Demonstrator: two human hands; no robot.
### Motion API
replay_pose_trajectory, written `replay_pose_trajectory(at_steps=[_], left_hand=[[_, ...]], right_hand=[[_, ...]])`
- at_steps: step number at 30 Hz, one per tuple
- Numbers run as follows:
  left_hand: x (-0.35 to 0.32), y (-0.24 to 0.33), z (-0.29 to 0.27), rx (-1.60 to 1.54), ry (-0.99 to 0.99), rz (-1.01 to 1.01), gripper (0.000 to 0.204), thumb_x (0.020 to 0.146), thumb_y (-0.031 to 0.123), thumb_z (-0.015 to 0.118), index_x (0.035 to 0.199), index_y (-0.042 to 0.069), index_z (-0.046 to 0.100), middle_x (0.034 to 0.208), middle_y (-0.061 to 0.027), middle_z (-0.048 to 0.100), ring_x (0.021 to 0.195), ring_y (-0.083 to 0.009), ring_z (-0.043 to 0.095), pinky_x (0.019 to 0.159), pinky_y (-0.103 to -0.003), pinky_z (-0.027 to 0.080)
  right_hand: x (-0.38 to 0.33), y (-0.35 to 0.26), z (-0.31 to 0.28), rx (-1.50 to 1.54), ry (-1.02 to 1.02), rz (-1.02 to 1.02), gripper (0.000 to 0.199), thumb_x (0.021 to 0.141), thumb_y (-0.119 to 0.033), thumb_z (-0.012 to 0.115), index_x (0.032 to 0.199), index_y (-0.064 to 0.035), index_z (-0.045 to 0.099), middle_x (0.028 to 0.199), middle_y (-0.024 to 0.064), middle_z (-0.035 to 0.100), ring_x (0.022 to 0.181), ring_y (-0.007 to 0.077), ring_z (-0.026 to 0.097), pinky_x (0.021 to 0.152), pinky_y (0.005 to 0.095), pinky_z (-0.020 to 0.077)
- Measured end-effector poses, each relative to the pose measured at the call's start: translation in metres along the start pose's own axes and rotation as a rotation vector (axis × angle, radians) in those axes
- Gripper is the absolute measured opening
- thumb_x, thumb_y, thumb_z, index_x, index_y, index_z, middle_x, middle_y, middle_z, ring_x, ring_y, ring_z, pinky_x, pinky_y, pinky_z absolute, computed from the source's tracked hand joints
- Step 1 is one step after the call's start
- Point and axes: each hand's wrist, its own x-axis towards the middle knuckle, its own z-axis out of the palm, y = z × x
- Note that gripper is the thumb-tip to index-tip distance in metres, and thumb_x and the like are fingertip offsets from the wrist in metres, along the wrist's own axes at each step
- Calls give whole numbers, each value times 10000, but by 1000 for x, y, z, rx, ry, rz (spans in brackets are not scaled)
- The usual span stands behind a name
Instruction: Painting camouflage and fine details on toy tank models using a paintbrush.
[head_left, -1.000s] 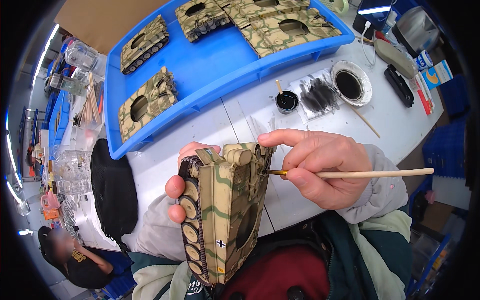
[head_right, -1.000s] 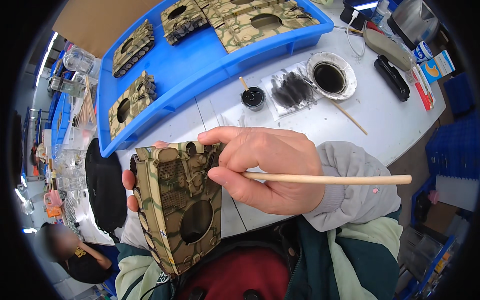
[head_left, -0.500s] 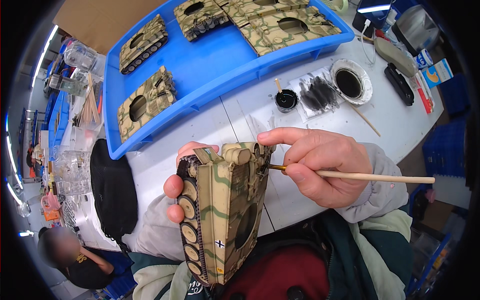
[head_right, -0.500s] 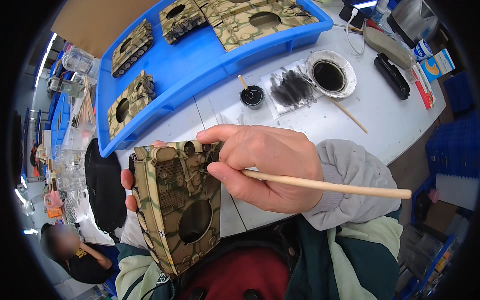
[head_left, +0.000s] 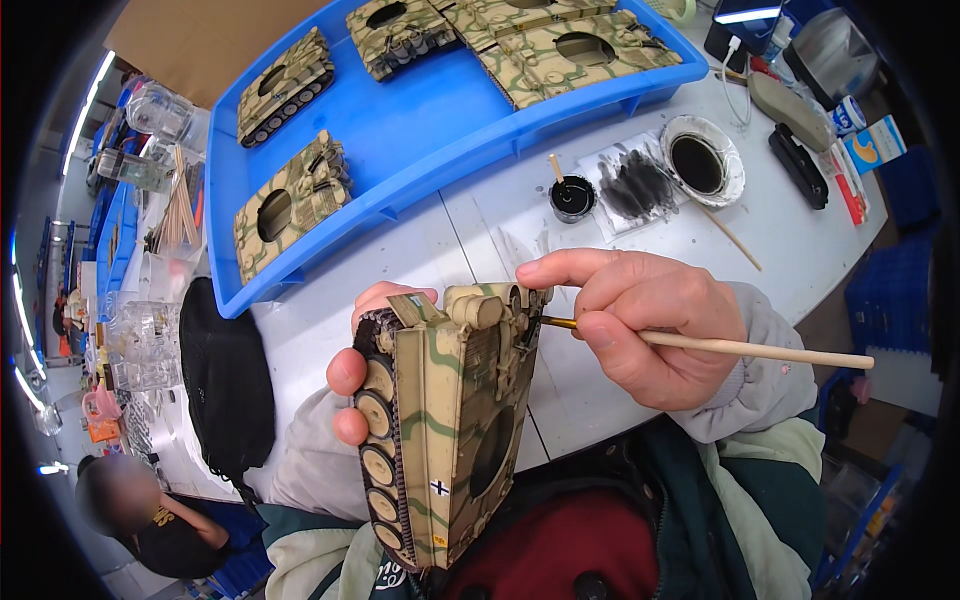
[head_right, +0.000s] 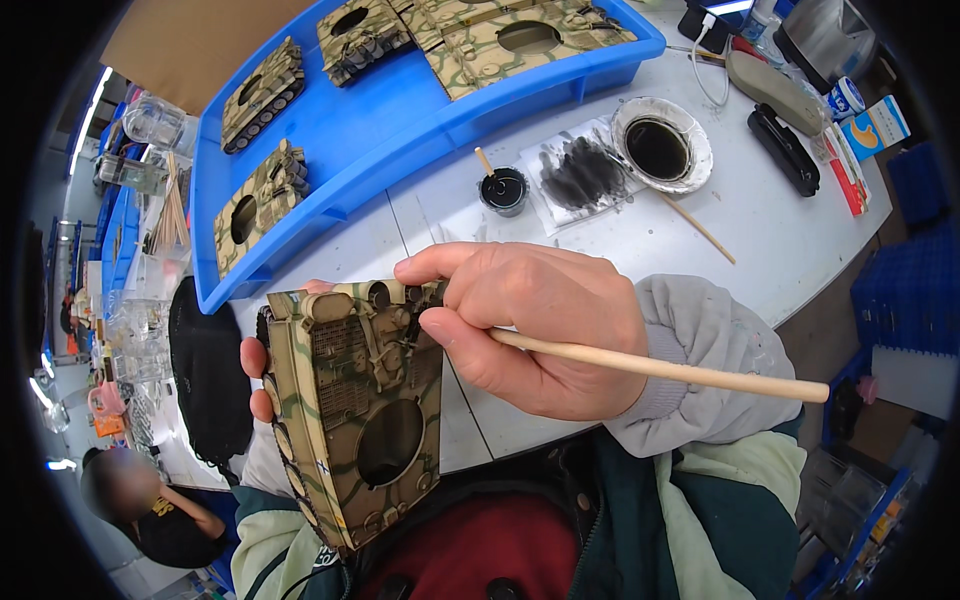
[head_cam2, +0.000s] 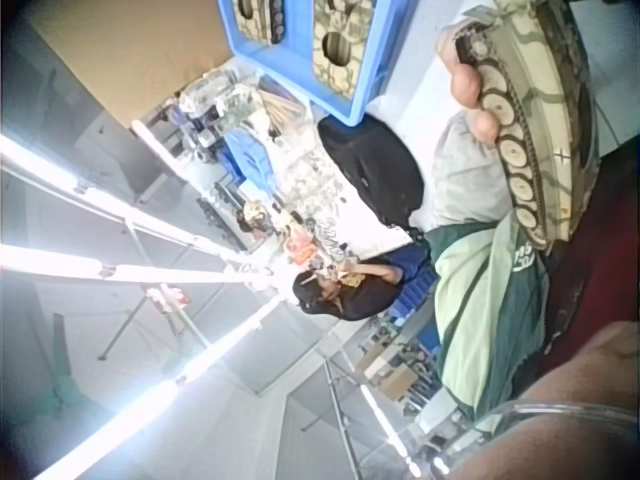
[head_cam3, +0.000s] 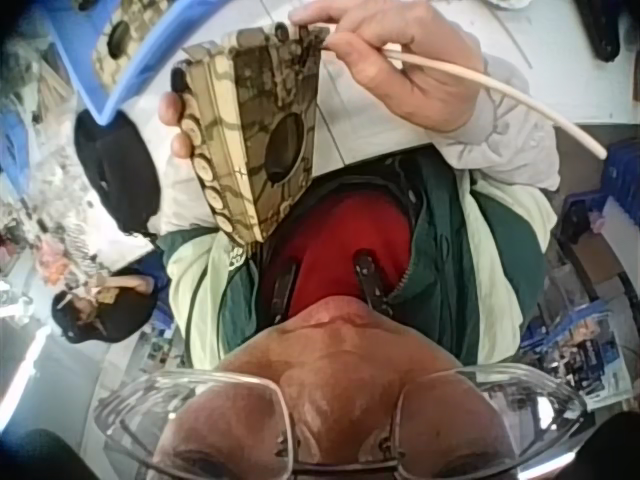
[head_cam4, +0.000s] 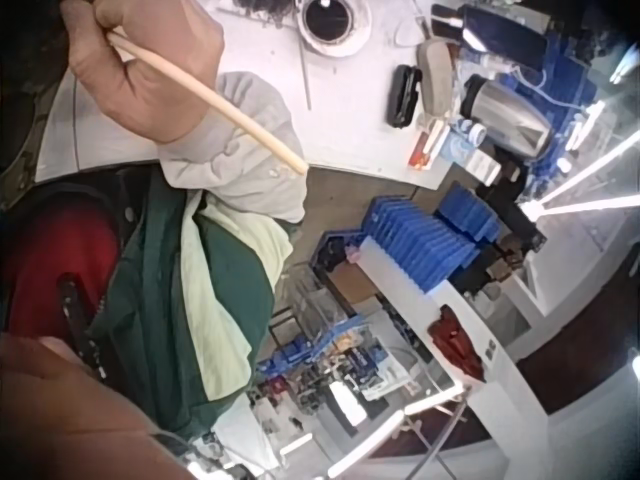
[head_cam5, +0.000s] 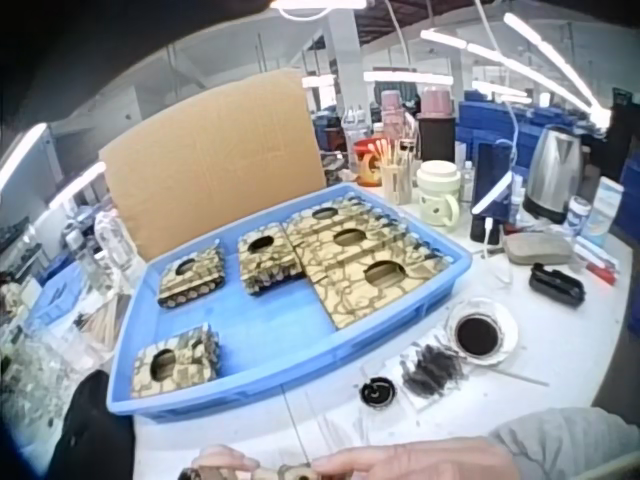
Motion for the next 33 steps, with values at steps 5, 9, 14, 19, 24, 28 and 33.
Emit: replay_pose_trajectory(at_steps=[5,9,14,19,24,28,33], left_hand=[[1,-1,3,-10,12,4,747,782,460,642,1288,22,310,1283,-117,383,1226,-262,352,1031,-449,286],[3,-1,4,-20,26,11,737,782,466,640,1268,15,319,1259,-119,399,1211,-262,365,1018,-446,299],[7,-3,7,-35,36,22,726,782,474,638,1243,6,330,1229,-122,418,1193,-261,382,1003,-441,317],[8,0,7,-4,14,31,751,798,486,610,1280,-2,306,1272,-134,395,1215,-269,365,1023,-447,300],[11,-1,7,-17,-68,60,760,811,500,582,1313,8,296,1314,-140,361,1241,-272,336,1041,-459,279],[13,-1,8,-10,-89,84,738,822,493,572,1313,9,310,1312,-140,358,1248,-266,322,1045,-464,271],[17,-7,7,-37,-145,146,655,847,480,541,1324,76,345,1312,-141,344,1248,-281,315,1037,-491,274]], right_hand=[[-2,-3,3,69,62,100,102,797,92,578,795,19,507,646,76,552,573,157,569,788,452,531],[2,-10,4,207,137,180,102,803,89,573,803,11,508,651,77,567,596,148,582,806,456,521],[1,-11,0,170,29,169,119,784,85,608,795,2,523,679,88,585,616,153,592,815,456,518],[2,-8,-2,95,-31,80,119,766,81,633,777,3,544,673,80,584,590,160,575,807,457,523],[2,-6,-1,62,-37,50,128,757,77,644,762,1,541,660,78,575,569,177,564,798,456,529],[1,-3,-1,54,-53,18,135,750,71,652,750,2,537,649,78,570,559,192,561,790,451,533],[1,-4,0,52,-47,34,135,749,64,656,750,0,537,648,74,569,554,192,557,786,447,535]])
